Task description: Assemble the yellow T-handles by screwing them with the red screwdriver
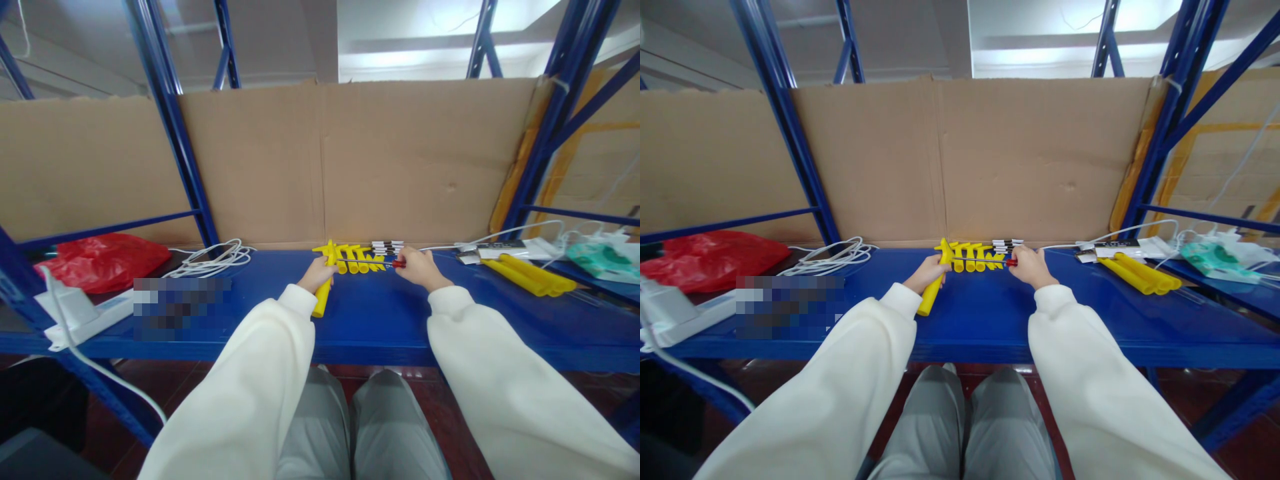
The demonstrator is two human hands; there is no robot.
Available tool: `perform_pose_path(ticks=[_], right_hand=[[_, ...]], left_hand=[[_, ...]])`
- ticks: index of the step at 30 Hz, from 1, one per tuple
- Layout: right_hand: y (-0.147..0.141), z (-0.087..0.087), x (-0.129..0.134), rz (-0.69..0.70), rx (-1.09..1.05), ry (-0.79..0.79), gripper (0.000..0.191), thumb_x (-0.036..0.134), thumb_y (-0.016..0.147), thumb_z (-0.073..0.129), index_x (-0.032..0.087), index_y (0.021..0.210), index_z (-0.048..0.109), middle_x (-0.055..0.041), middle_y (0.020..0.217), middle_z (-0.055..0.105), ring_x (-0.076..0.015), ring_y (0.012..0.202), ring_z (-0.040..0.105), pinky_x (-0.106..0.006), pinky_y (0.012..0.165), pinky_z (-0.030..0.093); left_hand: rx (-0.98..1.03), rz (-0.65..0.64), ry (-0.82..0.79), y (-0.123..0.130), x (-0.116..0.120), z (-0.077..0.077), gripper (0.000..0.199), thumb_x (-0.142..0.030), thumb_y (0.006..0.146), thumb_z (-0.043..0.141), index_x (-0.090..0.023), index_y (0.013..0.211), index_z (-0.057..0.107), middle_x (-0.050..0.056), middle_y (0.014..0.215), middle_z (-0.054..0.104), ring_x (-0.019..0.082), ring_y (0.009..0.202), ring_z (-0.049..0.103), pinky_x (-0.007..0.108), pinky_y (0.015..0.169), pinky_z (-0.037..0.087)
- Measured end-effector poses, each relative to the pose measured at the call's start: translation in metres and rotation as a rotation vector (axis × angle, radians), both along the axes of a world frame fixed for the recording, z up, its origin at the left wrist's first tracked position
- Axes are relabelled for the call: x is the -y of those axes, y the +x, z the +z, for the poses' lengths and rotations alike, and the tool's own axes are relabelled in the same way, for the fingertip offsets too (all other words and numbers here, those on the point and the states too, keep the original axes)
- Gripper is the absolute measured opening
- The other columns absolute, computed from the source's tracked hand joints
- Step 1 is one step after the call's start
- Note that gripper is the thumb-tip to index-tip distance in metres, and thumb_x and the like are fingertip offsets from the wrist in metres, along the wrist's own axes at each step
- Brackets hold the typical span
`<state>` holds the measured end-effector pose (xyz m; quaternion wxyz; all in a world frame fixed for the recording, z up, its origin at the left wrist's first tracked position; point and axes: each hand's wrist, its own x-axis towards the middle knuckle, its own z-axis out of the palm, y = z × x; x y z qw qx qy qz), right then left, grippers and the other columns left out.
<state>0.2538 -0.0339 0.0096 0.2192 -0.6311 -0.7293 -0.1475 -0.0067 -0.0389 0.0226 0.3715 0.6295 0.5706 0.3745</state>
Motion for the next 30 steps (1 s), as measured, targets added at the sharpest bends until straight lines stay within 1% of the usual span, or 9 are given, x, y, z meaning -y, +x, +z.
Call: perform_pose_path(ticks=[3, 7, 10, 13, 18, 21, 23, 26, 30], right_hand=[[0.0010, -0.0002, -0.0006, 0.006, -0.020, -0.027, 0.011, 0.023, 0.077, 0.057, 0.023, 0.087, 0.056, -0.0060, 0.081, 0.072, -0.0245, 0.081, 0.064, -0.033, 0.074, 0.036], [0.0007, -0.0030, -0.0024, 0.004, -0.046, -0.014, 0.016, 0.021, 0.077, 0.055, 0.023, 0.093, 0.057, -0.0059, 0.089, 0.074, -0.0248, 0.087, 0.066, -0.035, 0.079, 0.036], [0.0014, -0.0047, -0.0044, 0.016, -0.023, 0.020, 0.012, 0.022, 0.076, 0.054, 0.023, 0.087, 0.059, -0.0077, 0.095, 0.074, -0.0260, 0.091, 0.065, -0.037, 0.080, 0.037], [0.0025, -0.0044, -0.0050, 0.014, 0.008, 0.041, 0.006, 0.023, 0.076, 0.055, 0.022, 0.081, 0.058, -0.0083, 0.094, 0.073, -0.0263, 0.090, 0.064, -0.035, 0.077, 0.037], [-0.0009, -0.0019, -0.0005, -0.042, -0.054, -0.060, 0.013, 0.023, 0.078, 0.057, 0.023, 0.091, 0.059, -0.0074, 0.086, 0.073, -0.0246, 0.082, 0.065, -0.031, 0.068, 0.036], [-0.0046, -0.0020, 0.0006, -0.055, -0.074, -0.100, 0.018, 0.021, 0.079, 0.057, 0.022, 0.096, 0.061, -0.0070, 0.091, 0.074, -0.0255, 0.091, 0.066, -0.033, 0.075, 0.039], [-0.0056, -0.0029, -0.0005, -0.051, -0.082, -0.101, 0.015, 0.020, 0.079, 0.056, 0.022, 0.092, 0.063, -0.0070, 0.097, 0.074, -0.0258, 0.098, 0.066, -0.035, 0.080, 0.039], [-0.0040, -0.0044, -0.0032, -0.040, -0.070, -0.065, 0.009, 0.020, 0.079, 0.056, 0.021, 0.083, 0.064, -0.0083, 0.103, 0.072, -0.0265, 0.103, 0.064, -0.036, 0.082, 0.040], [-0.0008, -0.0048, -0.0043, -0.037, -0.041, -0.051, 0.006, 0.022, 0.077, 0.058, 0.022, 0.082, 0.063, -0.0072, 0.089, 0.072, -0.0248, 0.089, 0.065, -0.033, 0.074, 0.040]], left_hand=[[0.003, 0.001, 0.001, 0.0000, -0.0012, -0.0009, 0.020, -0.006, 0.083, 0.053, -0.007, 0.101, 0.062, -0.007, 0.040, 0.046, 0.013, 0.037, 0.049, 0.021, 0.044, 0.040], [0.010, -0.002, 0.007, -0.0005, -0.0025, -0.0015, 0.019, -0.005, 0.082, 0.053, -0.008, 0.099, 0.063, -0.007, 0.040, 0.047, 0.013, 0.037, 0.049, 0.021, 0.044, 0.040], [0.025, 0.001, 0.008, -0.0007, -0.0027, -0.0013, 0.017, -0.005, 0.080, 0.055, -0.009, 0.095, 0.063, -0.006, 0.040, 0.047, 0.013, 0.037, 0.050, 0.021, 0.044, 0.041], [0.032, 0.003, 0.012, -0.0008, -0.0028, -0.0014, 0.017, -0.005, 0.080, 0.055, -0.010, 0.093, 0.063, -0.006, 0.040, 0.046, 0.013, 0.037, 0.050, 0.021, 0.044, 0.041], [0.017, -0.008, 0.019, -0.0013, -0.0031, -0.0024, 0.018, -0.006, 0.081, 0.053, -0.010, 0.095, 0.063, -0.006, 0.040, 0.047, 0.013, 0.038, 0.050, 0.021, 0.043, 0.041], [0.020, -0.007, 0.021, -0.0015, -0.0038, -0.0033, 0.018, -0.006, 0.082, 0.053, -0.010, 0.096, 0.063, -0.007, 0.040, 0.046, 0.012, 0.037, 0.049, 0.020, 0.043, 0.040], [0.023, -0.005, 0.021, -0.0016, -0.0047, -0.0038, 0.018, -0.006, 0.081, 0.054, -0.010, 0.096, 0.063, -0.007, 0.040, 0.046, 0.012, 0.037, 0.049, 0.020, 0.043, 0.040], [0.024, -0.002, 0.021, -0.0016, -0.0061, -0.0041, 0.019, -0.006, 0.079, 0.056, -0.009, 0.096, 0.064, -0.007, 0.041, 0.047, 0.012, 0.037, 0.050, 0.020, 0.044, 0.041], [0.018, -0.004, 0.024, -0.0018, -0.0063, -0.0039, 0.020, -0.006, 0.080, 0.056, -0.009, 0.098, 0.064, -0.006, 0.041, 0.048, 0.013, 0.039, 0.051, 0.021, 0.046, 0.043]])
